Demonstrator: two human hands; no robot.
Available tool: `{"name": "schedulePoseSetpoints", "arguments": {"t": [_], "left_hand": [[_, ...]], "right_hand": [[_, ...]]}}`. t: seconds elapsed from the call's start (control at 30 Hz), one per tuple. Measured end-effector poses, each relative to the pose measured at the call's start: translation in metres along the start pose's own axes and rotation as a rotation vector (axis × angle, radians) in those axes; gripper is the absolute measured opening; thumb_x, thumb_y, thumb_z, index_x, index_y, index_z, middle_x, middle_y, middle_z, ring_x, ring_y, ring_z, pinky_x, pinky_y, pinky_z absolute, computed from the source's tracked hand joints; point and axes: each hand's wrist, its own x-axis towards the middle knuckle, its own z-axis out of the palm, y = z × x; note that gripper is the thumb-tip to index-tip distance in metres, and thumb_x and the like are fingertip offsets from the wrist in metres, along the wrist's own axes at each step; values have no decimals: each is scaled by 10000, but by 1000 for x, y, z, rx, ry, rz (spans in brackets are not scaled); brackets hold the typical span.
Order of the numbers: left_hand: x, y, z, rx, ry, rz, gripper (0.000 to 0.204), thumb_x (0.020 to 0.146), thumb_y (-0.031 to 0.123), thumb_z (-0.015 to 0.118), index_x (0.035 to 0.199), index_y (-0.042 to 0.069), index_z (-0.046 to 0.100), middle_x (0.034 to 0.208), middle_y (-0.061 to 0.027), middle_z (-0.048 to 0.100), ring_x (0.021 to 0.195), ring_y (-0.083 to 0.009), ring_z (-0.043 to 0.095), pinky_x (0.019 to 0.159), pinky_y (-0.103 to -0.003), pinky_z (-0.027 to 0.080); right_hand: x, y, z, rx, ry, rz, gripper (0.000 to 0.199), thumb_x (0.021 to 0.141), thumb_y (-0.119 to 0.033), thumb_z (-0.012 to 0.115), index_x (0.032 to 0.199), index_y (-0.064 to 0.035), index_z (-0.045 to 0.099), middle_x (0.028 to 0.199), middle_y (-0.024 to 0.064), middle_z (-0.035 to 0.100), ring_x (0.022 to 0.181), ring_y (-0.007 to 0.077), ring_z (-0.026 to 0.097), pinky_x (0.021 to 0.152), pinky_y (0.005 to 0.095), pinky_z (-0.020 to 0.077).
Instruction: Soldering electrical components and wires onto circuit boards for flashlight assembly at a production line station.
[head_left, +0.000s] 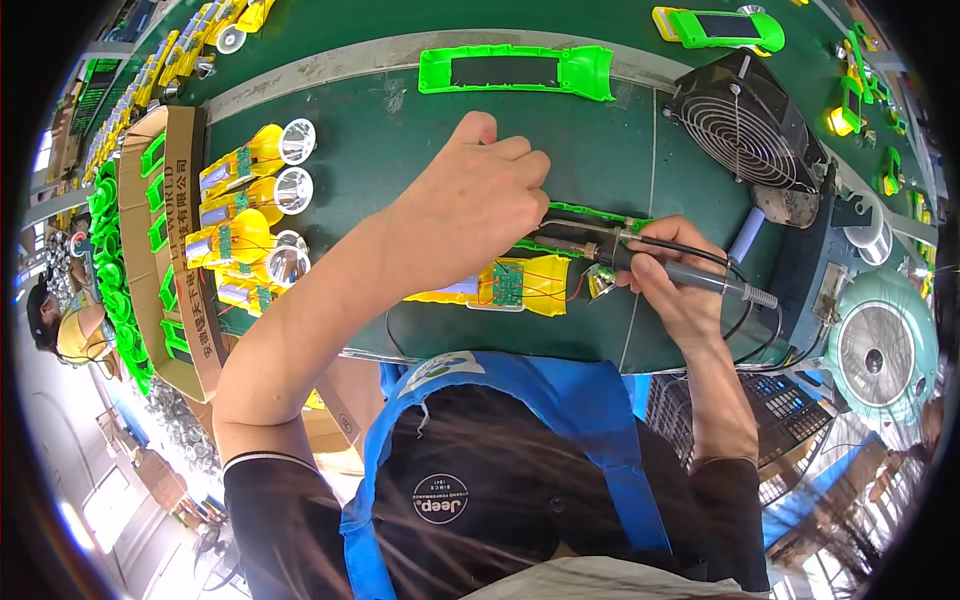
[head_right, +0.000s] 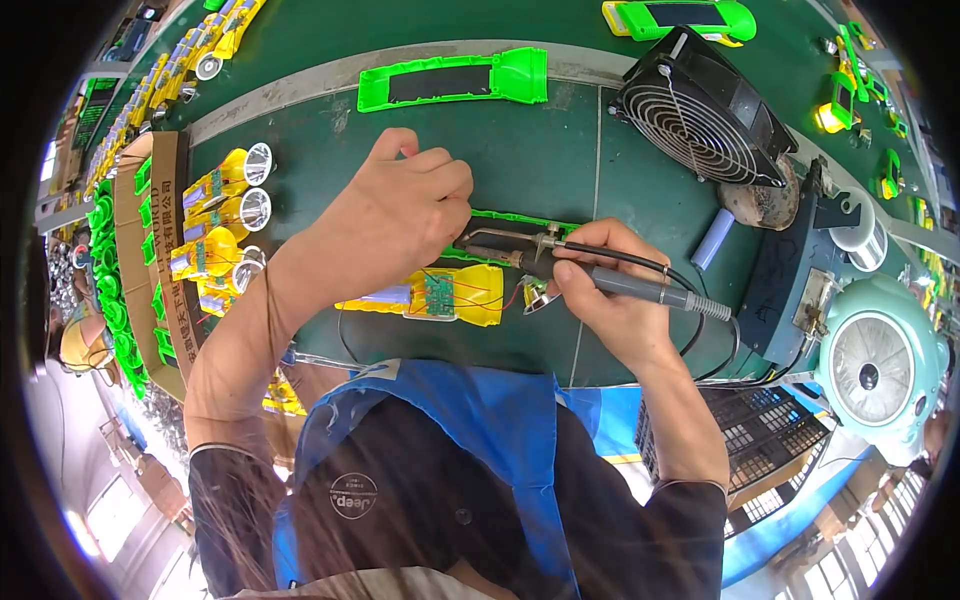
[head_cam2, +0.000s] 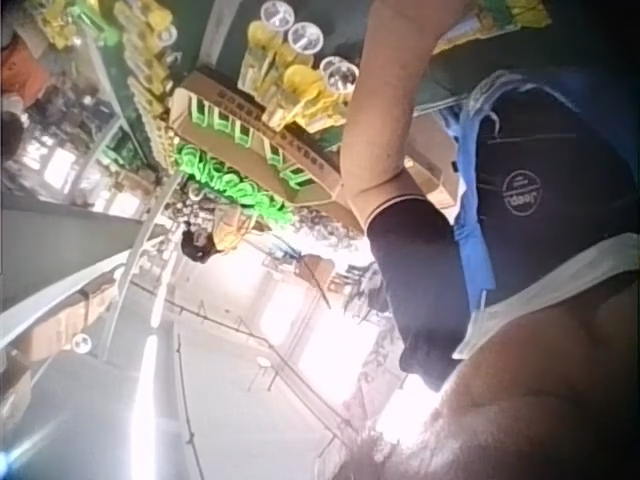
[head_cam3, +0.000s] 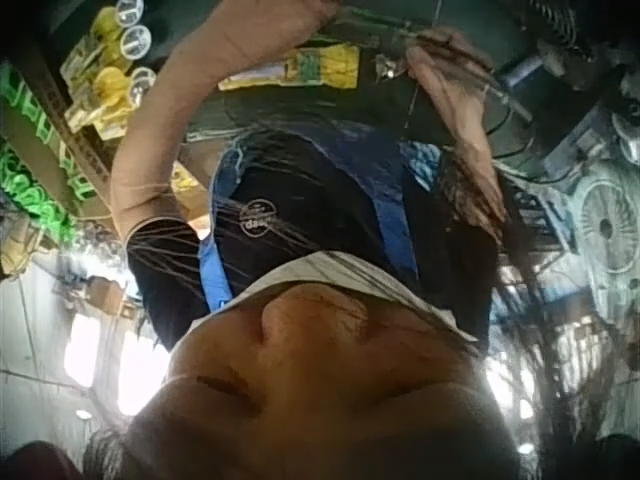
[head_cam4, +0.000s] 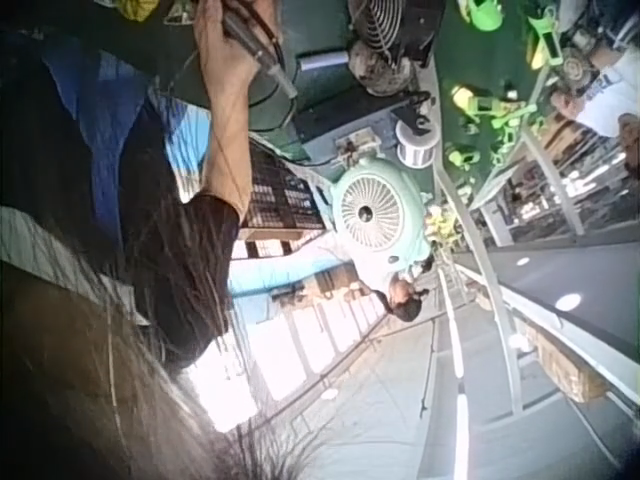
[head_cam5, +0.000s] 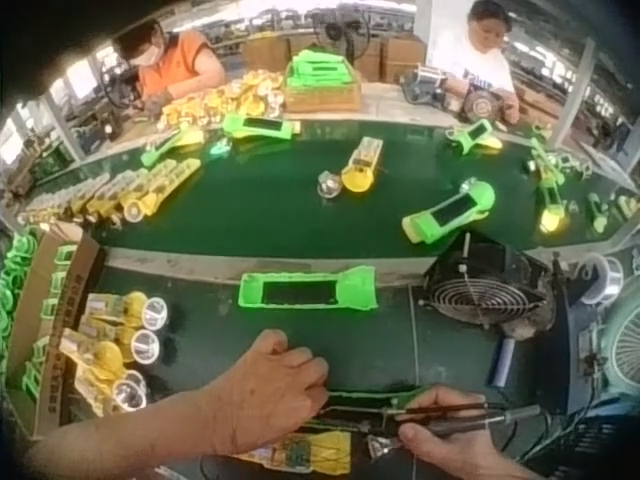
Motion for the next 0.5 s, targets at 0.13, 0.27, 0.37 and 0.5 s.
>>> {"name": "schedulePoseSetpoints", "arguments": {"t": [0.13,0.27,0.37,0.5], "left_hand": [[1,0,0,15,-14,-3,52,698,118,601,657,117,633,725,-10,519,816,-158,542,789,-347,362],[2,-1,-3,3,-7,7,56,703,108,595,670,114,639,724,-11,516,815,-159,539,793,-347,360],[2,0,-5,7,-30,-7,61,703,95,592,672,112,642,727,-16,518,811,-161,538,798,-349,358],[0,1,-2,-9,-45,-29,40,681,87,650,658,116,632,780,9,504,832,-140,522,856,-362,344]], "right_hand": [[3,-2,1,-23,-6,-43,184,854,-82,650,970,29,561,768,83,642,644,113,637,563,211,500],[-4,-1,-5,81,69,33,194,863,-110,640,972,26,554,829,101,644,644,150,641,608,244,508],[-13,7,-18,95,129,-52,254,875,-184,636,985,26,545,809,103,631,685,167,621,703,290,486],[-19,13,-26,146,199,-153,294,882,-235,629,996,16,527,772,97,616,686,172,606,715,293,471]]}}
